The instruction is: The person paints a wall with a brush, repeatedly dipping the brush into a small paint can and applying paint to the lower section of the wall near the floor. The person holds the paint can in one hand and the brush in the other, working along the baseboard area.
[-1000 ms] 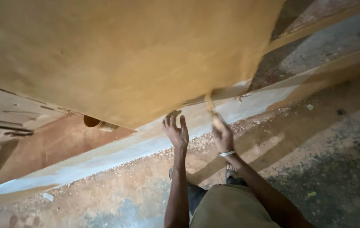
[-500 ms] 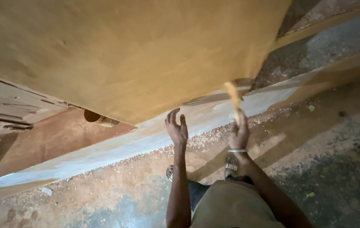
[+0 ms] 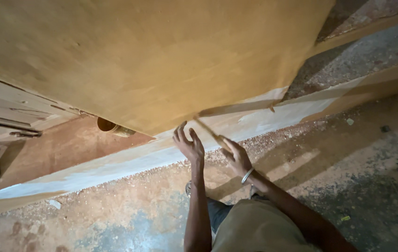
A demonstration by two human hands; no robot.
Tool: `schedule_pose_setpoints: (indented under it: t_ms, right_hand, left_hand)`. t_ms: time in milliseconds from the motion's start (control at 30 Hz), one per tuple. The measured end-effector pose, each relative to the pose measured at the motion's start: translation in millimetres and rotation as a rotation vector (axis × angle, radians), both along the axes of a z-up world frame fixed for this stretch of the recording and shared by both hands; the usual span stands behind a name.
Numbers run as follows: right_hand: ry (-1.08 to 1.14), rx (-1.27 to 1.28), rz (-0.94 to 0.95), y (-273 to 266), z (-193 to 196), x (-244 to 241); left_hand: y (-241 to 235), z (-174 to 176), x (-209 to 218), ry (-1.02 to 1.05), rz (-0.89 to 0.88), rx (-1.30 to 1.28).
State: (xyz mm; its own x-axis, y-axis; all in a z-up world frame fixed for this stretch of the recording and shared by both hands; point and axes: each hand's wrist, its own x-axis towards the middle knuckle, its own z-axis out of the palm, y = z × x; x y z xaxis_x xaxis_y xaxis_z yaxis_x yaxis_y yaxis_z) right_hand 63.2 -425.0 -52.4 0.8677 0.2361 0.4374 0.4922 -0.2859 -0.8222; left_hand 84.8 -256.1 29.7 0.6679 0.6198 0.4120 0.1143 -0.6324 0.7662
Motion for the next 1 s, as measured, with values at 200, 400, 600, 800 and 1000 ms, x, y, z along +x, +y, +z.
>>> schedule_pose_setpoints:
  t_ms: [200, 400, 600, 800, 1000]
  right_hand:
    - [0.530, 0.046, -0.423, -50.3, 19.2, 22.5]
    - [-0.052, 0.172, -0.660, -118.5, 35.9, 43.4]
    - [0.440, 0.174, -0.352, -99.4, 23.0, 41.3]
    - [0.204, -0.017, 0.086, -89.1, 4.6, 22.3]
    - [0.383, 0.152, -0.502, -113.4, 6.7, 39.0]
  left_hand:
    - [-20.6, -4.2, 11.1, 0.068, -0.145, 0.031]
    - [-56.1, 5.8, 28.2, 0.057, -0.282, 0.052]
    - [-77.2, 5.3, 37.5, 0.036, -0.301, 0.079]
    - [-78.6, 8.3, 34.0, -0.064, -0.184, 0.063]
    - [-77.1, 16.7, 34.2, 0.010, -0.200, 0.088]
